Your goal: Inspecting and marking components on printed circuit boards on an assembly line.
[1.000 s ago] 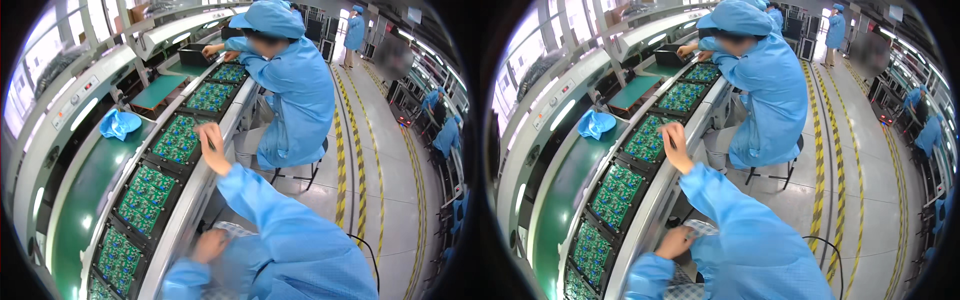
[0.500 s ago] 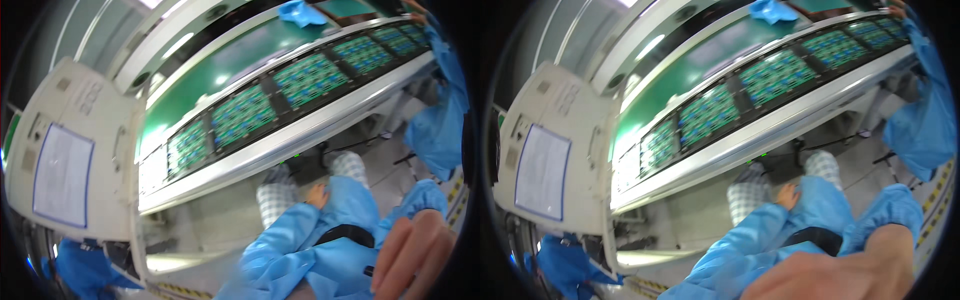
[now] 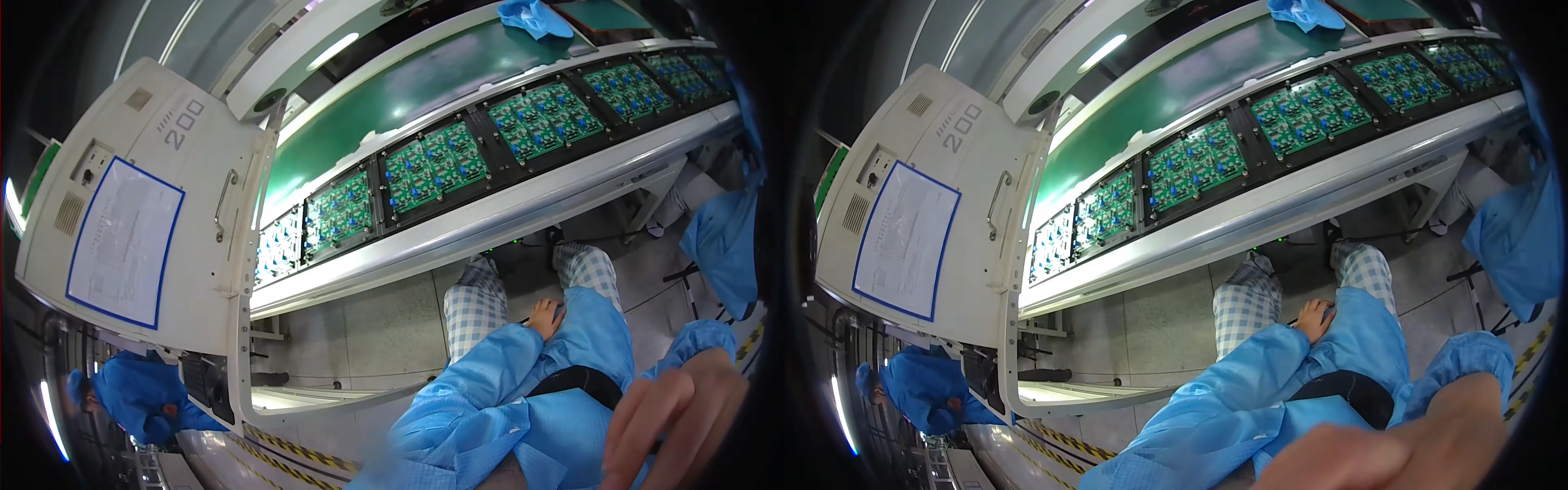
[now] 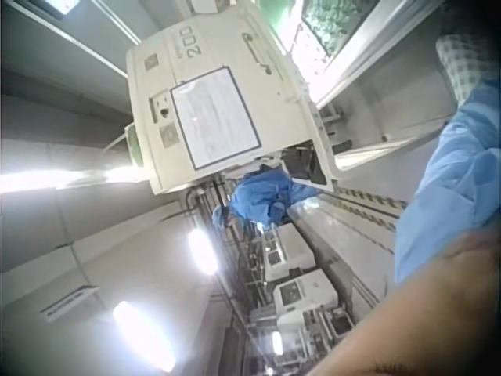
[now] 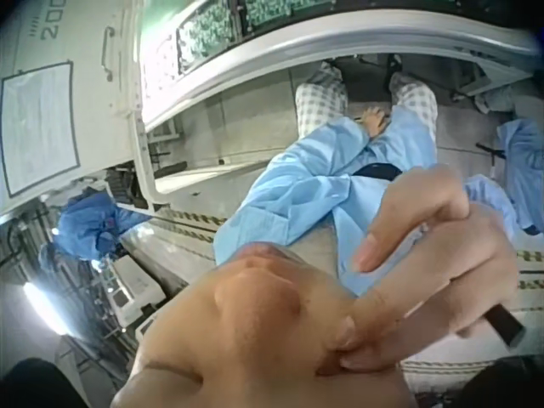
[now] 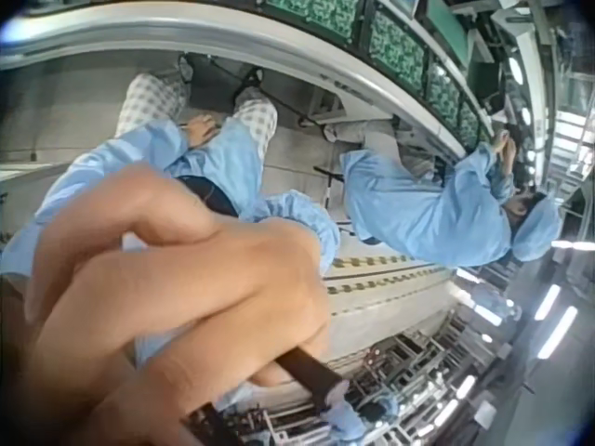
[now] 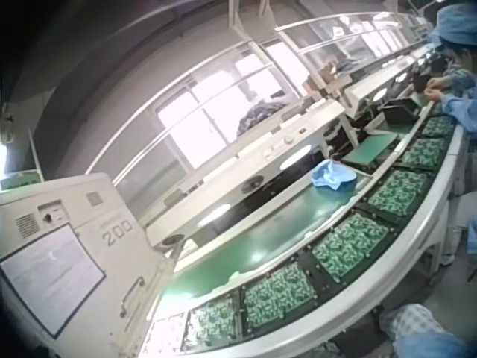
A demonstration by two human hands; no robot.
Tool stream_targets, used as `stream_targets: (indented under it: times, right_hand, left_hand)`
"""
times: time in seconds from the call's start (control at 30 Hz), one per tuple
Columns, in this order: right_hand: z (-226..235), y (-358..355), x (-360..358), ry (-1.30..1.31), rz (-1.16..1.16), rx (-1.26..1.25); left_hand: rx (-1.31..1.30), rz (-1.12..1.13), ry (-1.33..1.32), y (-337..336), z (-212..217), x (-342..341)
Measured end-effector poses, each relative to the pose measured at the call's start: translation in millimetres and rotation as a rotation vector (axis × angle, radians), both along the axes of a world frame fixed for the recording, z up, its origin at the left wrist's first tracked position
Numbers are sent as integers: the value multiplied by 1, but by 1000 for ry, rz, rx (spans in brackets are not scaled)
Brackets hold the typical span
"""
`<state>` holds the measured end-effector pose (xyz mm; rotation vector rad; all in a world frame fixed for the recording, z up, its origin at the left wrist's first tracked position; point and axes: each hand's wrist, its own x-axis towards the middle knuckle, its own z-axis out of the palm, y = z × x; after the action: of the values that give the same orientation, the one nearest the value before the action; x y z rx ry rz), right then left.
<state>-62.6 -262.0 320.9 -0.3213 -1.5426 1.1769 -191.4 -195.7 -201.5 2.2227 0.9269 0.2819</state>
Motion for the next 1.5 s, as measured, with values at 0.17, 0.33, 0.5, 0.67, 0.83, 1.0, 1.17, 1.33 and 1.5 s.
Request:
stream_targets:
  times: [0.17, 0.33, 0.5, 0.67, 0.83, 1.0, 1.17, 1.33, 1.5]
  right_hand:
    - [-12, 2, 5, -19, 63, 13]
    - [0, -13, 3, 22, -6, -217]
    - [-27, -1, 6, 39, 133, -125]
    - [-18, -13, -4, 26, -46, -217]
    - [-26, -29, 7, 2, -207, -7]
    - [-51, -43, 44, 231, -104, 158]
    - [-112, -26, 75, 226, 9, -5]
    - [-184, -5, 91, 29, -610, -277]
    - [-249, 12, 95, -685, -1047, -436]
  left_hand:
    - [-30, 2, -4, 10, 1, 8]
    - [-9, 21, -55, -2, -6, 19]
    - [82, 105, -36, 21, -33, -15]
    - [10, 11, -59, 17, -16, 22]
    - [15, 0, -55, 18, -30, 13]
    - [63, -19, 76, 41, -68, 5]
    - [52, 45, -100, 52, -86, 2]
    - [8, 92, -106, 54, -77, 13]
    - [18, 178, -204, 56, -72, 25]
